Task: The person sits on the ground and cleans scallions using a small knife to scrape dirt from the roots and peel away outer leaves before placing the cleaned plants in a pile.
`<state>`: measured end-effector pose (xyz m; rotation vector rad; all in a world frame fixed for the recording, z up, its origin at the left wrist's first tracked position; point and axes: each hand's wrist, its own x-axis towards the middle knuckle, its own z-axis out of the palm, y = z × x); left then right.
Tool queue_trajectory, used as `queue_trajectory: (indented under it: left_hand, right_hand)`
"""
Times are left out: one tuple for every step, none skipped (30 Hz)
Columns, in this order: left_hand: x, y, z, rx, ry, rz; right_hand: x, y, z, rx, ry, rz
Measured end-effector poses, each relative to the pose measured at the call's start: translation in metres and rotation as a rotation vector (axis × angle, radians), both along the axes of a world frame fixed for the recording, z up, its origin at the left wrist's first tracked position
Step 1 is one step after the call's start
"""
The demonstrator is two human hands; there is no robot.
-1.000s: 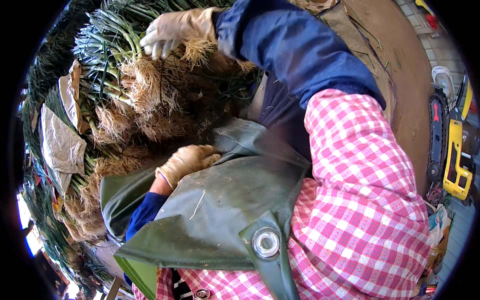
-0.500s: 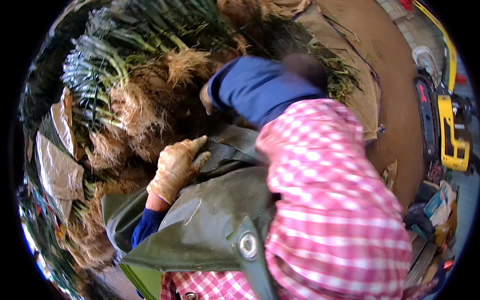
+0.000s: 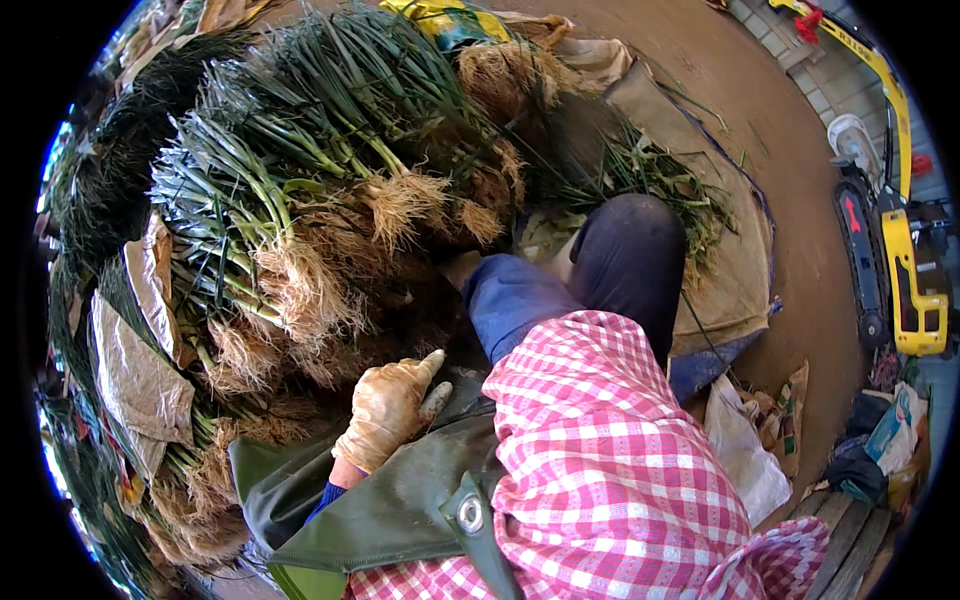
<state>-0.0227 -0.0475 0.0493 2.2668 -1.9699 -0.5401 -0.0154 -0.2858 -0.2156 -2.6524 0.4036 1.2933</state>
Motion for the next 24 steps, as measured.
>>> queue_trajectory:
  left_hand:
    - [0.002, -0.004, 0.001, 0.008, 0.004, 0.001]
    - [0.001, -0.005, 0.002, 0.023, 0.016, -0.003]
    - [0.0, -0.006, 0.004, 0.017, 0.022, -0.008]
    - [-0.001, -0.008, 0.005, 0.007, 0.019, -0.013]
    - [-0.002, -0.01, 0.006, -0.008, 0.02, -0.018]
    - [-0.003, -0.009, 0.007, -0.017, 0.019, -0.016]
    - [-0.003, -0.011, 0.006, -0.043, 0.036, -0.022]
    - [-0.004, -0.01, 0.004, -0.099, 0.026, -0.031]
    - [-0.006, -0.017, 0.004, -0.085, 0.024, -0.052]
    - [-0.006, -0.024, 0.005, -0.072, 0.023, -0.073]
    - [-0.012, -0.03, 0.014, -0.064, 0.012, -0.108]
    - [-0.017, -0.033, 0.017, -0.043, 0.001, -0.127]
    - [-0.016, -0.028, 0.01, -0.034, -0.002, -0.103]
    - [-0.015, -0.025, 0.007, -0.034, -0.007, -0.092]
    - [-0.016, -0.026, 0.009, 0.007, 0.009, -0.094]
    - [-0.018, -0.025, 0.012, 0.028, 0.004, -0.09]
    - [-0.02, -0.025, 0.015, 0.043, 0.0, -0.09]
    - [-0.021, -0.024, 0.017, 0.062, -0.003, -0.091]
    - [-0.022, -0.023, 0.018, 0.066, -0.007, -0.1]
    - [-0.023, -0.021, 0.018, 0.06, 0.0, -0.096]
    - [-0.023, -0.019, 0.015, 0.053, 0.007, -0.09]
    - [-0.023, -0.018, 0.015, 0.047, 0.01, -0.093]
    - [-0.023, -0.018, 0.015, 0.054, 0.006, -0.093]
    - [-0.022, -0.019, 0.015, 0.06, 0.002, -0.094]
  right_hand:
    - [0.002, -0.005, 0.001, 0.02, 0.004, -0.001]
    - [0.003, -0.007, 0.004, 0.054, 0.013, 0.004]
    - [0.001, -0.01, 0.013, 0.098, 0.028, 0.021]
    - [0.0, -0.013, 0.022, 0.154, 0.042, 0.046]
    - [0.0, -0.017, 0.038, 0.234, 0.067, 0.092]
    - [0.001, -0.019, 0.059, 0.343, 0.095, 0.151]
    - [0.001, -0.022, 0.08, 0.437, 0.135, 0.183]
    - [-0.001, -0.022, 0.102, 0.517, 0.176, 0.198]
    - [-0.007, -0.026, 0.117, 0.527, 0.223, 0.155]
    - [-0.012, -0.032, 0.133, 0.534, 0.27, 0.112]
    - [-0.016, -0.071, 0.119, 0.903, 0.116, 0.439]
    - [-0.026, -0.114, 0.102, 1.255, -0.053, 0.768]
    - [-0.026, -0.123, 0.128, 1.1, 0.022, 0.687]
    - [-0.038, -0.142, 0.163, 0.934, 0.088, 0.599]
    - [-0.059, -0.162, 0.19, 0.788, 0.163, 0.442]
    - [-0.077, -0.177, 0.214, 0.647, 0.247, 0.253]
    - [-0.096, -0.19, 0.232, 0.535, 0.296, 0.101]
    - [-0.113, -0.203, 0.245, 0.451, 0.323, -0.02]
    - [-0.13, -0.214, 0.252, 0.383, 0.334, -0.117]
    - [-0.138, -0.22, 0.256, 0.331, 0.341, -0.181]
    - [-0.144, -0.225, 0.257, 0.297, 0.345, -0.226]
    - [-0.15, -0.226, 0.26, 0.271, 0.342, -0.269]
    - [-0.152, -0.227, 0.259, 0.251, 0.344, -0.299]
    - [-0.147, -0.23, 0.259, 0.241, 0.335, -0.309]
